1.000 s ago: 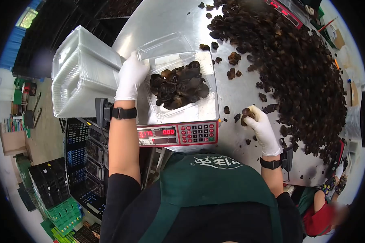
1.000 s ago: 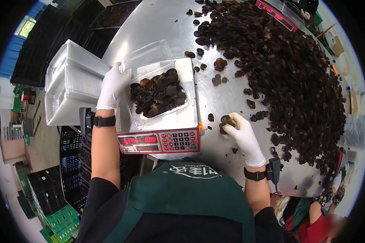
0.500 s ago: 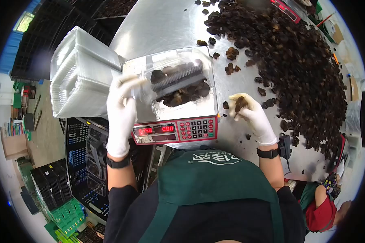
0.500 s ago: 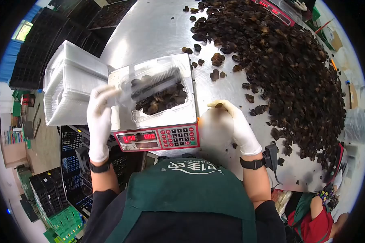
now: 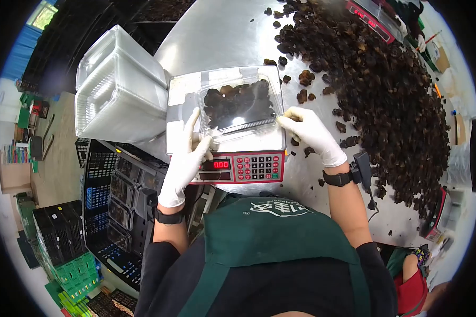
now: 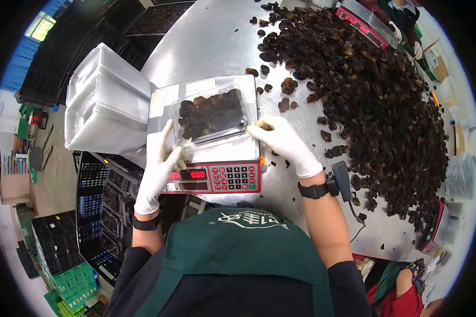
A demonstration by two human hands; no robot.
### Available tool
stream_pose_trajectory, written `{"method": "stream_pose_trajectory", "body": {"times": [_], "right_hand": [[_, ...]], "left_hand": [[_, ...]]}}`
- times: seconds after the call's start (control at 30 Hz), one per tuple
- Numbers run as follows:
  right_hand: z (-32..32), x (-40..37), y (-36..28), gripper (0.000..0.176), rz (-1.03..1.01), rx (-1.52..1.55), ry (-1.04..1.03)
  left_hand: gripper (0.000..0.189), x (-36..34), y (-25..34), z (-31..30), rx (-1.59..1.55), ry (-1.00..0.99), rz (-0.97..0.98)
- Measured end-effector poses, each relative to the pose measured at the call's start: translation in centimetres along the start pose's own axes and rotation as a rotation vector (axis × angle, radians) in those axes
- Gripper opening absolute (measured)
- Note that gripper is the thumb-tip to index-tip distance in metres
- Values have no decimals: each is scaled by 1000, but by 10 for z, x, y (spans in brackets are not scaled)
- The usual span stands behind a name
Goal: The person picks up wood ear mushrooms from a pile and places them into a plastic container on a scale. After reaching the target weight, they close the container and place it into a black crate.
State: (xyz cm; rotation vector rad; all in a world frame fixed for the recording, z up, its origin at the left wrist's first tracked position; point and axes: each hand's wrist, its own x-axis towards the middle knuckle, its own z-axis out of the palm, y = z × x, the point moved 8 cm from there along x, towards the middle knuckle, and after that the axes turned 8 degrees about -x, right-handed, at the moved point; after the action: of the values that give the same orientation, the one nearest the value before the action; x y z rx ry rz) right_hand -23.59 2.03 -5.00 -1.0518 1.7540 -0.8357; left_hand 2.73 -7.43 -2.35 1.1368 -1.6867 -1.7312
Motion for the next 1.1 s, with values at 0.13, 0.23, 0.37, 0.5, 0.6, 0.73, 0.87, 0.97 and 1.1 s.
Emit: {"method": "stream_pose_trajectory", "body": {"times": [0.13, 0.23, 0.37, 0.5, 0.6, 0.73, 0.87, 0.97, 1.1], "right_hand": [[14, -5, 1, 33, 25, 229, -106], [13, -10, -7, 36, -16, 328, -78], [17, 1, 15, 35, 2, 311, -58], [18, -3, 15, 30, 24, 340, -4], [16, -2, 19, 29, 8, 330, 28], [8, -8, 20, 30, 17, 357, 33], [-9, -34, 32, 38, 20, 363, 44], [-20, -58, 63, 31, 60, 404, -55], [7, -79, 52, 20, 107, 328, -99]], "left_hand": [[69, -1, 3, 2, -108, 21, -18], [69, 0, 5, 2, -166, 38, -54], [66, 4, -4, 8, -154, 76, 32], [65, 11, -17, 9, -294, 102, 99], [66, 13, -22, 9, -421, 109, 77], [77, -1, -13, 17, -428, 109, -7], [64, -25, 43, -33, 264, 245, 122], [53, -34, 93, -59, 213, 432, 277], [48, 1, 120, -45, 397, 309, 456]]}}
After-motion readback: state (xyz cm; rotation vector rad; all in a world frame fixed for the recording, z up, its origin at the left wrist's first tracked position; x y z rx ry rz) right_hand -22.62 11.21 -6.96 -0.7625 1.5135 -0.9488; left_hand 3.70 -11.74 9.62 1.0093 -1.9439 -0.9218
